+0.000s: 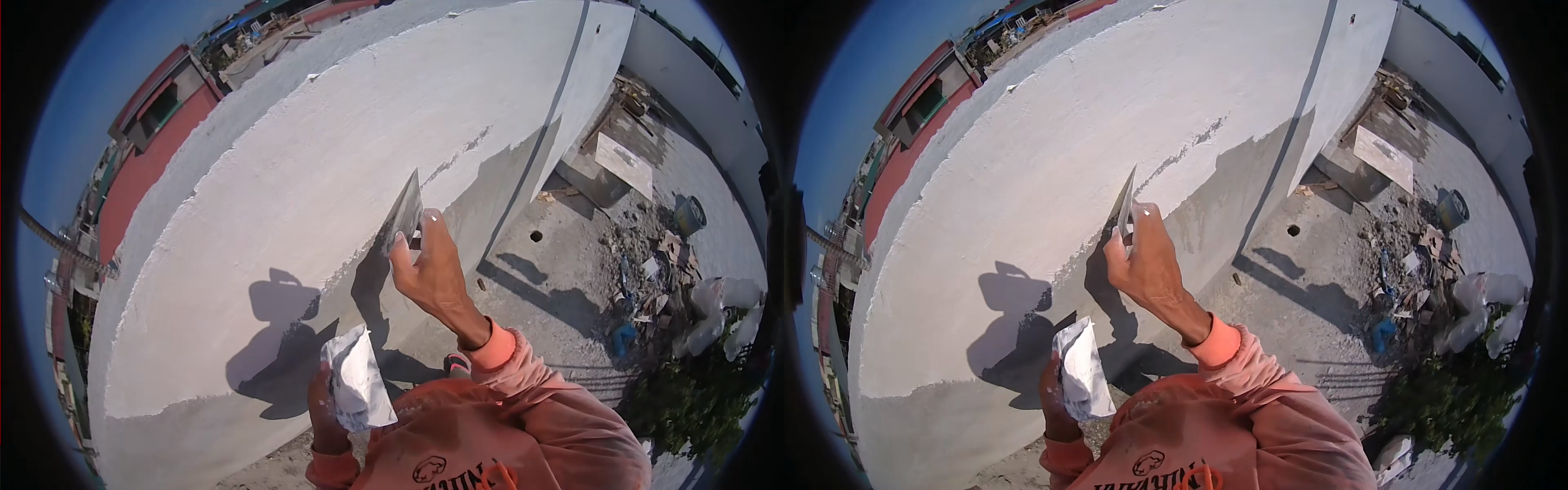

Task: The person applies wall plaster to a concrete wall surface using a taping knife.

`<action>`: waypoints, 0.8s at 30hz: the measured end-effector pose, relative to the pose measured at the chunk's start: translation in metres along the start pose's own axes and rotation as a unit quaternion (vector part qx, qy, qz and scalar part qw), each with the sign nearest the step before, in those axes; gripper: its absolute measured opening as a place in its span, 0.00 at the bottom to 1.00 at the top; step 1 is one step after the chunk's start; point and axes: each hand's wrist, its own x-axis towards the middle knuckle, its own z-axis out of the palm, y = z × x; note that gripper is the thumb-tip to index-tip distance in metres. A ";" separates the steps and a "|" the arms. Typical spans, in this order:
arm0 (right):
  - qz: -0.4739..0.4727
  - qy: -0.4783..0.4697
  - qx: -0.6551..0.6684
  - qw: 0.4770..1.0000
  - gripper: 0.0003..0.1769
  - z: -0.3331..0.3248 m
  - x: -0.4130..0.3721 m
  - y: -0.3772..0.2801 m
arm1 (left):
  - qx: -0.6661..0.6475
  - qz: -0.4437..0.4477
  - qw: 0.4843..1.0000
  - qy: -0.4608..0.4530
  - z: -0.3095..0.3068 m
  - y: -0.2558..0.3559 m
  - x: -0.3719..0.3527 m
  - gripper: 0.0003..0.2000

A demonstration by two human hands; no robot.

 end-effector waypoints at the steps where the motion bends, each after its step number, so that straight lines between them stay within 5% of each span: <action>1: 0.077 -0.004 0.031 0.996 0.18 -0.015 0.004 -0.006 | 0.000 0.001 1.000 0.000 -0.001 0.002 -0.001 0.23; 5: 0.288 0.023 0.099 0.952 0.08 -0.080 0.030 0.041 | -0.018 -0.005 1.000 0.015 0.002 0.003 -0.008 0.23; 9: 0.319 0.096 0.278 0.901 0.07 -0.114 0.052 0.097 | -0.010 0.005 1.000 0.029 -0.011 -0.001 -0.010 0.22; 13: 0.320 0.077 0.211 0.920 0.08 -0.130 0.066 0.139 | 0.011 0.050 0.997 0.052 -0.012 -0.003 -0.010 0.21; 15: 0.307 0.039 0.155 0.938 0.11 -0.125 0.083 0.149 | 0.040 0.094 0.994 0.040 -0.014 -0.003 -0.012 0.20; 18: 0.264 0.013 0.146 0.953 0.16 -0.105 0.115 0.135 | 0.004 0.044 0.999 -0.015 -0.005 0.010 -0.009 0.21; 23: -0.011 -0.142 -0.009 0.990 0.18 -0.114 0.187 0.165 | -0.043 0.007 0.999 -0.030 -0.003 0.020 -0.012 0.21; 24: 0.025 -0.128 0.014 0.991 0.18 -0.115 0.189 0.152 | -0.056 0.004 0.998 -0.033 -0.002 0.021 -0.013 0.21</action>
